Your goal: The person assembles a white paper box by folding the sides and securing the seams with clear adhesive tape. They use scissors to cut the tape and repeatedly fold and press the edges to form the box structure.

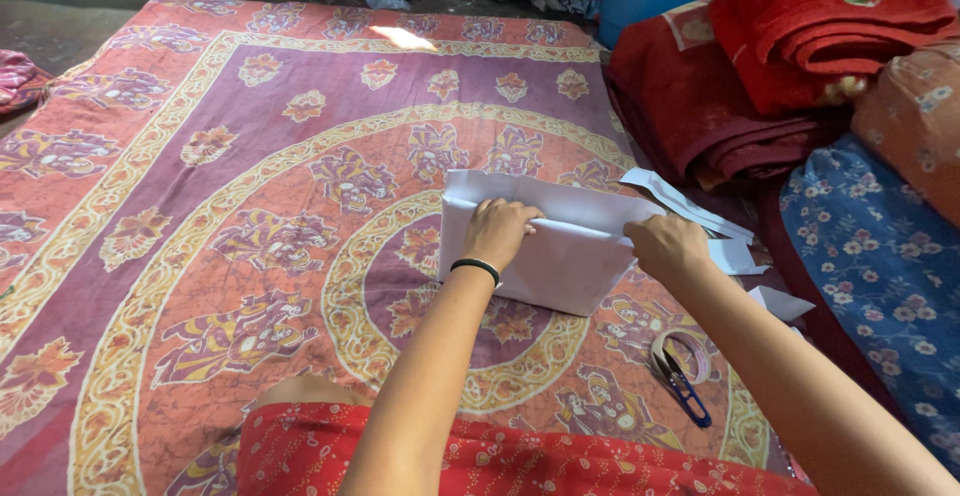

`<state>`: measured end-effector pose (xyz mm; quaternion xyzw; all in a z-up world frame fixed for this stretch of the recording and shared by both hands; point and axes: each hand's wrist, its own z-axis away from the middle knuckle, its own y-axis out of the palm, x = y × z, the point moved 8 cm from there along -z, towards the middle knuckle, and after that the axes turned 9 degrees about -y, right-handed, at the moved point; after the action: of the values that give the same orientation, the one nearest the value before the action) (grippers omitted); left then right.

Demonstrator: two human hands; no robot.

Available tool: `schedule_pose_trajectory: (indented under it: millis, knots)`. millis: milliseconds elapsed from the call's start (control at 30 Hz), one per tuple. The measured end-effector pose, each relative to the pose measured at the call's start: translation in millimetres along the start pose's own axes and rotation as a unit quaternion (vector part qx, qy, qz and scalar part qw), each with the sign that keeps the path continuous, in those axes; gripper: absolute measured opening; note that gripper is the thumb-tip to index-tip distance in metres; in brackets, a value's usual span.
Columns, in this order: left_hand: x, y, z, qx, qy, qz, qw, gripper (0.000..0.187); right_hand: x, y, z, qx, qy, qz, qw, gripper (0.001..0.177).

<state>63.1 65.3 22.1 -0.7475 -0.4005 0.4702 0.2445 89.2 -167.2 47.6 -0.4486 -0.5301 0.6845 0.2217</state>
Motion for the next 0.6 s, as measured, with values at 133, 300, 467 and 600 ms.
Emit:
schedule_pose_trajectory:
  millis: [133,300,467,600]
  knots:
    - [3,2,2,0.02,-0.004,-0.001,1.0,0.016,0,7,-14,0.063,0.008,0.0,0.998,0.019]
    - [5,2,-2,0.0,-0.012,-0.005,1.0,0.018,6,-19,-7,0.001,-0.04,0.023,0.999,0.014]
    - [5,6,-6,-0.005,0.0,-0.002,1.0,0.019,-6,-8,6,0.008,0.009,-0.007,1.0,0.02]
    - [3,4,-7,-0.009,0.004,-0.008,1.0,0.02,0,13,-13,0.018,-0.014,0.08,0.997,0.016]
